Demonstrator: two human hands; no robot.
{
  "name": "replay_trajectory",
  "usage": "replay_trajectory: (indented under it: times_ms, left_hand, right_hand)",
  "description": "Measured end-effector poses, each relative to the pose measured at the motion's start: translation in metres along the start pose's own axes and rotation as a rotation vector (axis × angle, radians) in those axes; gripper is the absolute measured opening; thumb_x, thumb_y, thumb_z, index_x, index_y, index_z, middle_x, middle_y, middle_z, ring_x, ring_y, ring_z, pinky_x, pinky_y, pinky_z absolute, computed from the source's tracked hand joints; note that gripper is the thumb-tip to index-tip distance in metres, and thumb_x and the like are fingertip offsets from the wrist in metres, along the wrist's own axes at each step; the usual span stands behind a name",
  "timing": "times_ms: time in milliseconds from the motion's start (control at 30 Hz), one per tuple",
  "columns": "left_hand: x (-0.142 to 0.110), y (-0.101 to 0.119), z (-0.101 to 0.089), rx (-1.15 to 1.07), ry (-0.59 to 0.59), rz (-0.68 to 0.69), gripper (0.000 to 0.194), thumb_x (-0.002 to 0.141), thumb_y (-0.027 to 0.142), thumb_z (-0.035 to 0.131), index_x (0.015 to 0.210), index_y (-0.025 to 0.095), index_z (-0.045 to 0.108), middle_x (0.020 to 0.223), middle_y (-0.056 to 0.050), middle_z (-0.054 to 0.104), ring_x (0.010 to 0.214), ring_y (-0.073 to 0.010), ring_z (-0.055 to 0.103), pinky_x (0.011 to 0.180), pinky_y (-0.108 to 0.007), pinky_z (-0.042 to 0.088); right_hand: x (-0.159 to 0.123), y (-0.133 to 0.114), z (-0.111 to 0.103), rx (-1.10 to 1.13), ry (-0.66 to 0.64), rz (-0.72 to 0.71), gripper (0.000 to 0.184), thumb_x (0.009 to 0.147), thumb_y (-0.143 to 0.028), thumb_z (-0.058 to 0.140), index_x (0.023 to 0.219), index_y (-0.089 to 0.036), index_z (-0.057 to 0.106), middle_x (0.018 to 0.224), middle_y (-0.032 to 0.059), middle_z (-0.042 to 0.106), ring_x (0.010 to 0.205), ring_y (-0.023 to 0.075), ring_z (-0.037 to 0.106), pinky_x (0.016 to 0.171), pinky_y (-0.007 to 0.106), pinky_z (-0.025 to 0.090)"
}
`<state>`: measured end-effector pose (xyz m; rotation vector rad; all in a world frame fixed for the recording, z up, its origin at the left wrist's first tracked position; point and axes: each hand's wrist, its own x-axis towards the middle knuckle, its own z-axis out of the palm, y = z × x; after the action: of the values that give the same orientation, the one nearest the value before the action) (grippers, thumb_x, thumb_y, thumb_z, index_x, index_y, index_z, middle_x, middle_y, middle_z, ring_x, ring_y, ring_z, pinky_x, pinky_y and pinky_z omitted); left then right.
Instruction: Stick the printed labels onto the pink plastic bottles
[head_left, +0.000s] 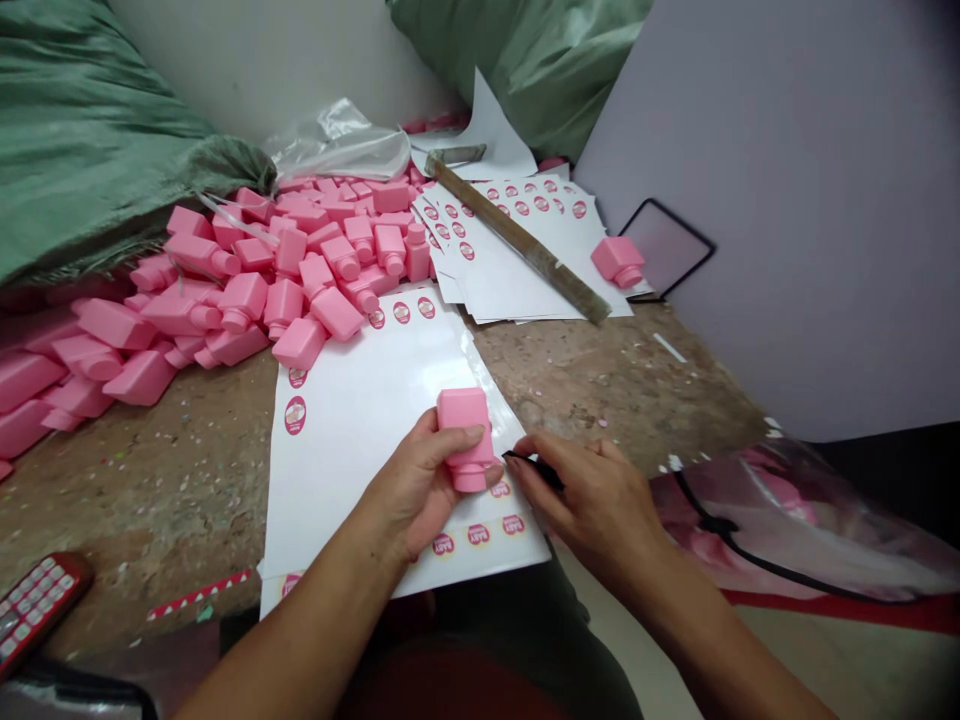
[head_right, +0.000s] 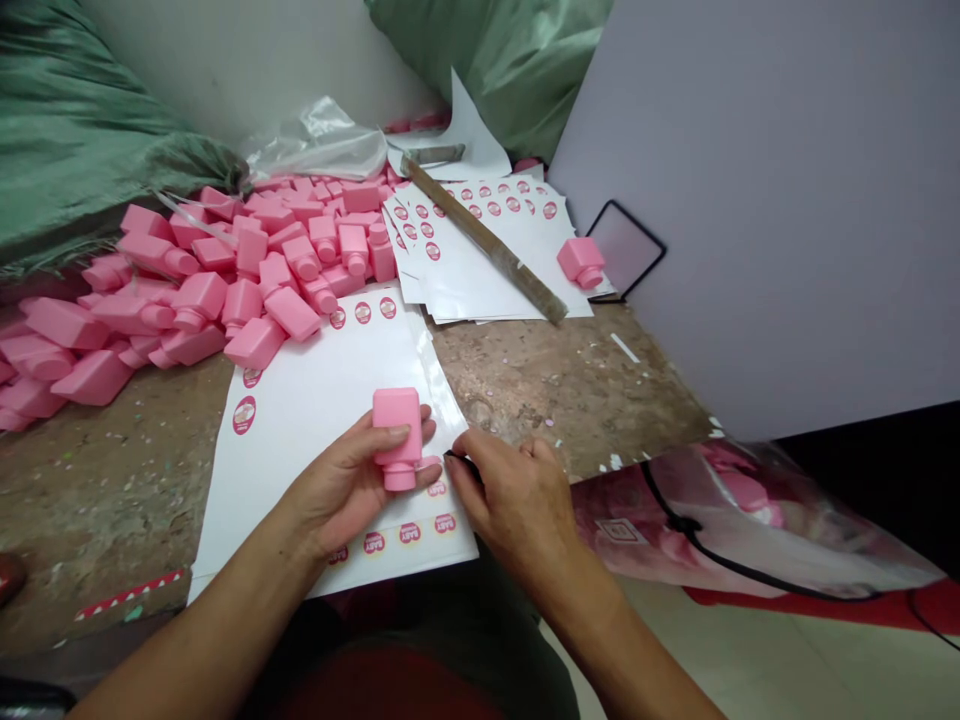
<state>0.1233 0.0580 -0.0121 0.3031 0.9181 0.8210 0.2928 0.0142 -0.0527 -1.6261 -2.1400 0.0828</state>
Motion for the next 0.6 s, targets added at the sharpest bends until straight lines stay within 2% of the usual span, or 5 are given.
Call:
replay_trajectory:
  times_ms: [267,600]
  left_hand:
    - [0.0041,-0.0004,-0.0058,-0.001,-0.031,-0.024,0.019,0.076,0.008,0.063,0.093,0.015,0.06,0.111,-0.009,0.06,0.101,-0.0213,0.056,0.099,-0.062,0.044]
    - [0.0034,-0.0021,-0.0074,-0.011,-0.051,-0.015,0.024,0.075,0.007,0.063,0.097,0.015,0.06,0.112,-0.009,0.059,0.101,-0.0209,0.057,0.1,-0.063,0.042]
  right_hand:
    - [0.0001,0.0009,-0.0006,0.01,-0.008,0.0,0.017,0.094,-0.026,0.048,0.082,-0.021,0.059,0.066,-0.0025,0.067,0.055,0.015,0.058,0.064,0.032,0.027]
    - [0.0039,-0.002,0.0009,-0.073,0.037,-0.057,0.021,0.094,-0.024,0.047,0.077,-0.02,0.057,0.062,-0.0015,0.065,0.05,0.0148,0.053,0.062,0.032,0.026]
